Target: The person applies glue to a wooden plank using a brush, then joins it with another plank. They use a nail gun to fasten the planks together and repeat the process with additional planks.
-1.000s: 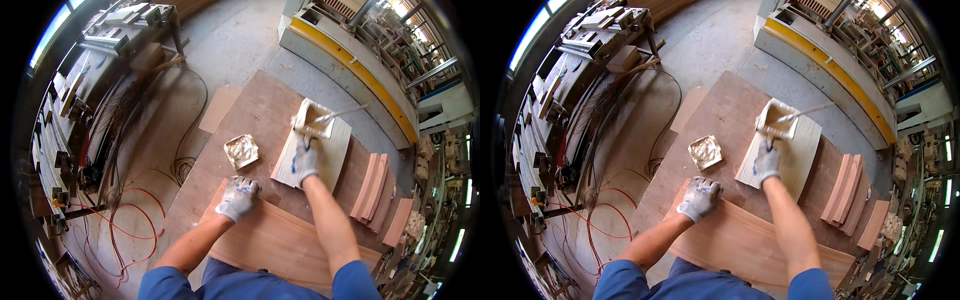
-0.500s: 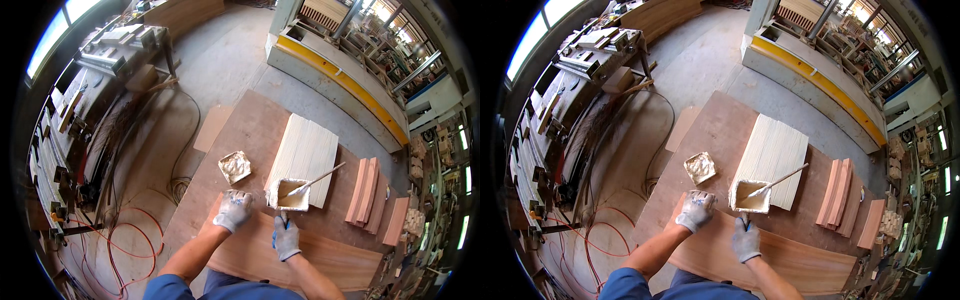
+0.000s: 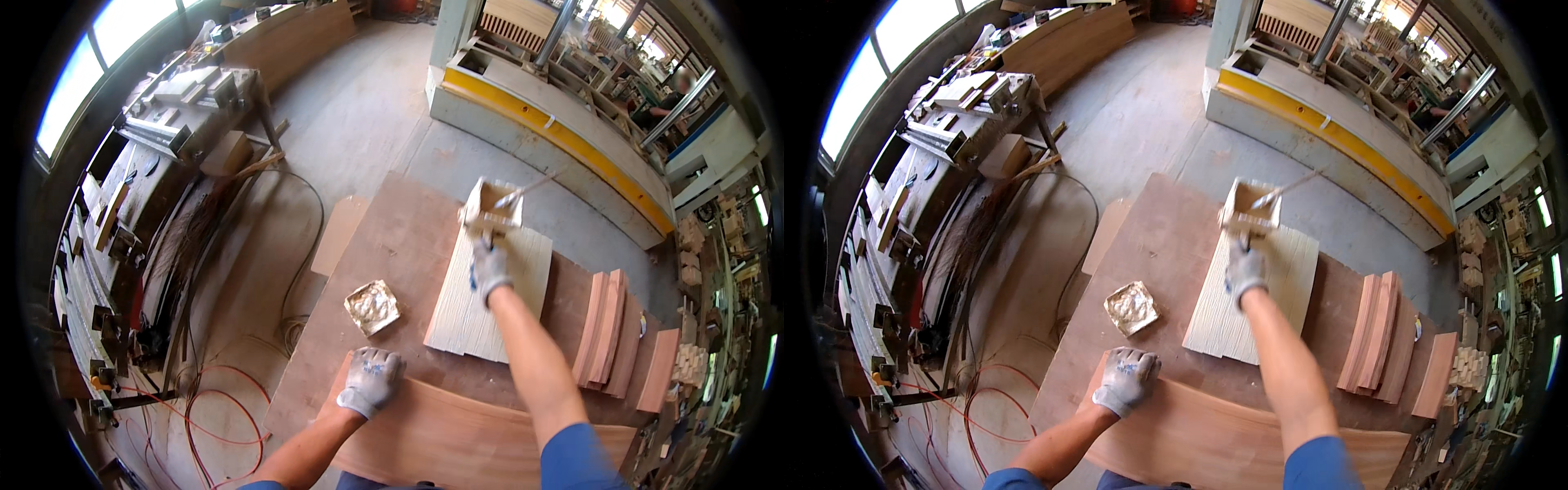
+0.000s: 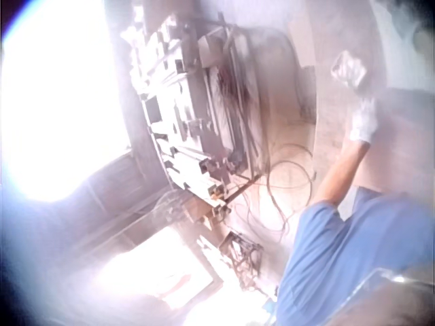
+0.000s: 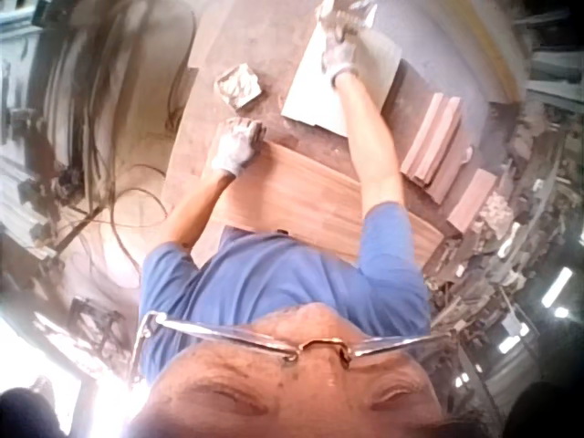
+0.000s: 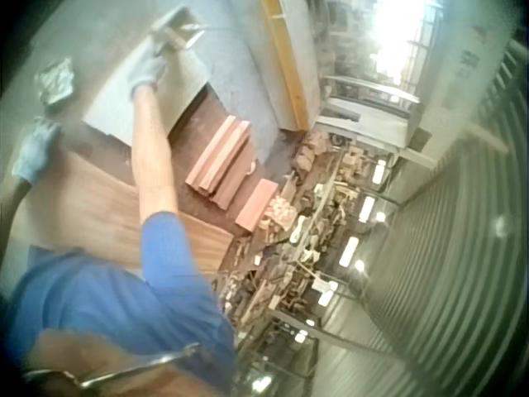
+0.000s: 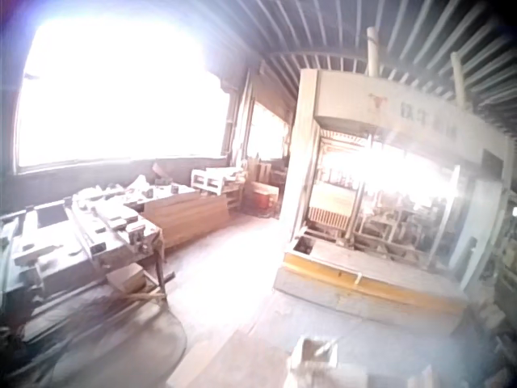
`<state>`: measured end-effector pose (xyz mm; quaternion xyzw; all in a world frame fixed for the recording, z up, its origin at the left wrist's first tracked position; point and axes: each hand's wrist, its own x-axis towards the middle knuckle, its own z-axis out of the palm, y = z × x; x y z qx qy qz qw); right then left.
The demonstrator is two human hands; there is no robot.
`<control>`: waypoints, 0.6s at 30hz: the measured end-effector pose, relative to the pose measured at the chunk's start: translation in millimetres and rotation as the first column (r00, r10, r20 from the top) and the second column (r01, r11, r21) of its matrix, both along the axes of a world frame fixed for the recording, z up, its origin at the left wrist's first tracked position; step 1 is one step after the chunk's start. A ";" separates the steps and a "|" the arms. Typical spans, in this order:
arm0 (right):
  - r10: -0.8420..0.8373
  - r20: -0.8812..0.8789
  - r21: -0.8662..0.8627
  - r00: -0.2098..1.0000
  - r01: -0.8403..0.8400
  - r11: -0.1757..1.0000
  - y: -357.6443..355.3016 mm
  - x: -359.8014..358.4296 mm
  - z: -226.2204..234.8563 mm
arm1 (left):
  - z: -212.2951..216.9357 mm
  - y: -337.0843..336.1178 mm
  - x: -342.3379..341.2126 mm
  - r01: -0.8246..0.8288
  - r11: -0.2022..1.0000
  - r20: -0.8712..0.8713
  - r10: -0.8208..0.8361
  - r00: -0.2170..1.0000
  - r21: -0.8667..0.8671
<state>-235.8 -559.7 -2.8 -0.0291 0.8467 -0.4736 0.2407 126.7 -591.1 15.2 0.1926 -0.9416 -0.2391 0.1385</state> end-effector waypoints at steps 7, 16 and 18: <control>-0.014 -0.072 -0.019 0.997 0.012 1.000 17.1 40.9 -10.5 | 4.6 -0.6 -0.6 -0.012 1.000 0.012 0.012 1.000 0.000; 0.019 0.196 0.185 0.980 -0.056 0.981 164.9 271.7 50.9 | 1.0 -1.1 2.9 0.009 1.000 0.028 -0.009 1.000 0.026; 0.009 0.214 0.146 0.977 -0.041 0.988 159.2 260.7 51.5 | 3.8 -4.2 3.2 0.030 0.999 0.025 -0.031 0.999 0.017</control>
